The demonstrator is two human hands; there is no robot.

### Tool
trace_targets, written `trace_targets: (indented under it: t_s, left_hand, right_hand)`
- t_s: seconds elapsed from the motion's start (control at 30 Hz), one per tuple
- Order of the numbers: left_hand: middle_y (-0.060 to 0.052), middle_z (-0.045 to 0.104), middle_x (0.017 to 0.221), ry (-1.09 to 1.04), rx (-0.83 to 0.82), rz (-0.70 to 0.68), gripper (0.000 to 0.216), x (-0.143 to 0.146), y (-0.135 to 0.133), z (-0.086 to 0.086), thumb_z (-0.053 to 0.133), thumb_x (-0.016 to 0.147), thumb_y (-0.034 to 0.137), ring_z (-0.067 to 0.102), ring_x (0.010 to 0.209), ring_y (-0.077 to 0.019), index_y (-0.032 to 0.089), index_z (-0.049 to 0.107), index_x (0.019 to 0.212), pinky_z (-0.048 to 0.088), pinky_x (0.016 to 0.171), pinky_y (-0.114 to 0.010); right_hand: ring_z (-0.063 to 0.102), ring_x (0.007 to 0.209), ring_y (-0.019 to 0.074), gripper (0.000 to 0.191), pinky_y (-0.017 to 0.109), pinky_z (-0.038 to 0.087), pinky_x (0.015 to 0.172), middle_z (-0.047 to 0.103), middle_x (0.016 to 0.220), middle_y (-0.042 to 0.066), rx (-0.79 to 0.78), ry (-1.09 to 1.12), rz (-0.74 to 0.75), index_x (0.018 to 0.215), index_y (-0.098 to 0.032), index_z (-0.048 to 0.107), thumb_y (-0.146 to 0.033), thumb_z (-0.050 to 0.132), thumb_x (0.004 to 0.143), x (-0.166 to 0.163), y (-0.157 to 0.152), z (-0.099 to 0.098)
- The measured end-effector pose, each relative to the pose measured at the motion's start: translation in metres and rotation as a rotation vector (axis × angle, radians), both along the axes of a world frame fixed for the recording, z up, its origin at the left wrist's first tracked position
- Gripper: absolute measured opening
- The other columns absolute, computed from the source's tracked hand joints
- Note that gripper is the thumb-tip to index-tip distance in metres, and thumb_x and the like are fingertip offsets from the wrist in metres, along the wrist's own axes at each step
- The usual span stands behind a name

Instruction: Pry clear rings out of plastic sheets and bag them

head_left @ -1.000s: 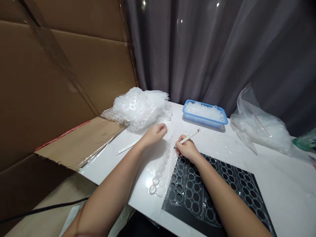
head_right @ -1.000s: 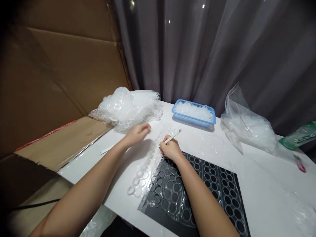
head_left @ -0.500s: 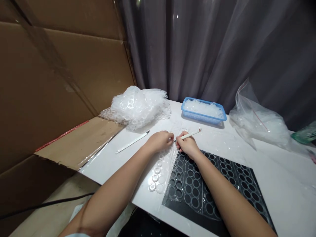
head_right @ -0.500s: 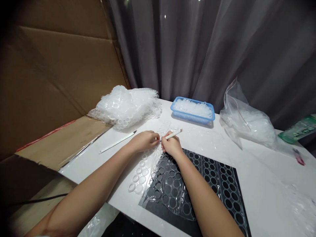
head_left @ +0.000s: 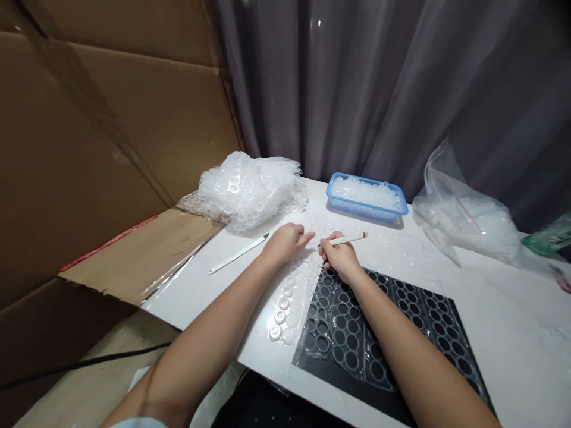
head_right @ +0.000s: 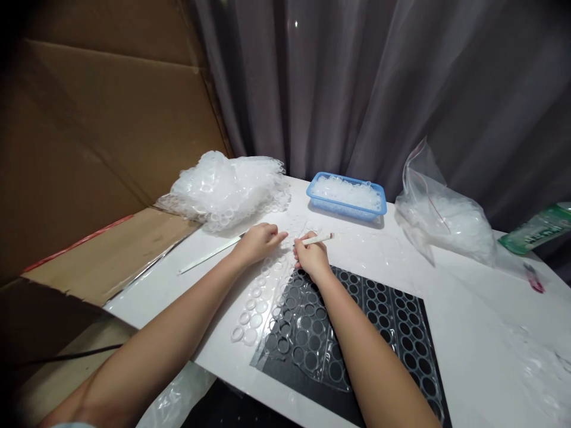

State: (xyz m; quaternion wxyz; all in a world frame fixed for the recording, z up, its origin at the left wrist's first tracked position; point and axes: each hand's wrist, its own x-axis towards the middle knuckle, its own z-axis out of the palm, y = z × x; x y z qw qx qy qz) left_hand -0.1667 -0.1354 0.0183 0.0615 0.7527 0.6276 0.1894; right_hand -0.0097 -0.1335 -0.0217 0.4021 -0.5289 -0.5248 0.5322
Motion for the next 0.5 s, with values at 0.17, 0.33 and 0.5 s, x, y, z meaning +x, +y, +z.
trace_targets:
  t_s: [0.17,0.33,0.5]
  left_hand:
    - [-0.003,0.061,0.082,0.053,-0.045,-0.095,0.019,0.009,-0.003,-0.006,0.051,0.081,0.031,0.055,0.074,-0.0165,0.020,0.061,0.093,0.035,0.063,-0.025]
    - [-0.005,0.062,0.085,0.085,-0.079,-0.089,0.019,0.015,-0.003,-0.013,0.049,0.080,0.029,0.057,0.070,-0.0169,0.020,0.065,0.081,0.034,0.060,-0.026]
    - [-0.004,0.061,0.077,-0.025,-0.002,0.016,0.023,0.007,0.006,-0.010,0.040,0.085,0.025,0.056,0.070,-0.0151,0.016,0.060,0.080,0.037,0.063,-0.025]
  right_hand:
    - [0.052,0.046,0.0113,0.014,0.019,0.040,0.034,0.058,0.064,-0.002,0.071,-0.108,0.030,0.077,-0.023,0.045,-0.036,0.050,0.080,0.000,0.000,-0.004]
    - [0.049,0.042,0.0117,0.015,0.020,0.039,0.034,0.051,0.055,-0.004,0.095,-0.239,0.043,0.073,-0.023,0.042,-0.035,0.046,0.081,0.000,0.000,0.000]
    - [0.049,0.042,0.0114,0.009,0.021,0.038,0.039,0.053,0.054,-0.003,0.134,-0.399,0.071,0.073,-0.023,0.043,-0.029,0.045,0.079,0.000,0.005,0.007]
